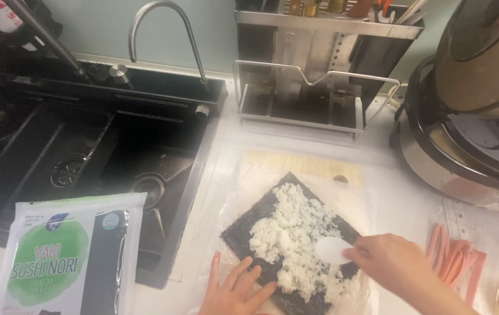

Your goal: The person prepares a base for sushi by laying out a seaweed sheet and spreading a thin, even layer of cooked rice over it using a rice paddle.

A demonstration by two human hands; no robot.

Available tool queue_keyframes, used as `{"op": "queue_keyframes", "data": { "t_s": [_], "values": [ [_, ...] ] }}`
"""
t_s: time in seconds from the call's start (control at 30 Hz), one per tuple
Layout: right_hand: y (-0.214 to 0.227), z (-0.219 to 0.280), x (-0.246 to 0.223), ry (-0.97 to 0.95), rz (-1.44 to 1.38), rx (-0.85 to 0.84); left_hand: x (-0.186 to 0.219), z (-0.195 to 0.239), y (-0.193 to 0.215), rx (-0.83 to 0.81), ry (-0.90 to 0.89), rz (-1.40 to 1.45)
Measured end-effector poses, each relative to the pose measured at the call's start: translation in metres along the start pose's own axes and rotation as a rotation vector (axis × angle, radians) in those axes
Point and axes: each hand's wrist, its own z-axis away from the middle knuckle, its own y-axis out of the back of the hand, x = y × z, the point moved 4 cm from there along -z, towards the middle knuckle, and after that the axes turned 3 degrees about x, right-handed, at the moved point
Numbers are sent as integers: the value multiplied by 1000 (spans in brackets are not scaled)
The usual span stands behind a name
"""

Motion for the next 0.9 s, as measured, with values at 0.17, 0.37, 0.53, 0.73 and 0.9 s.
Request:
{"op": "queue_keyframes", "data": {
  "t_s": [0.17, 0.37, 0.53, 0.73, 0.9],
  "values": [
    [-2, -15, 43, -129, 83, 24, 2, 2, 1, 30, -15, 15],
    [7, 21, 7, -18, -220, -63, 4, 0, 2, 22, -10, 106],
    [-7, -2, 33, -43, -45, -1, 4, 0, 1, 32, -12, 52],
    [-27, 19, 34, 244, -44, 119, 9, 0, 7, 28, 10, 15],
    [-36, 11, 23, 163, 58, 69, 26, -3, 19, 4, 108, -141]
  ]
}}
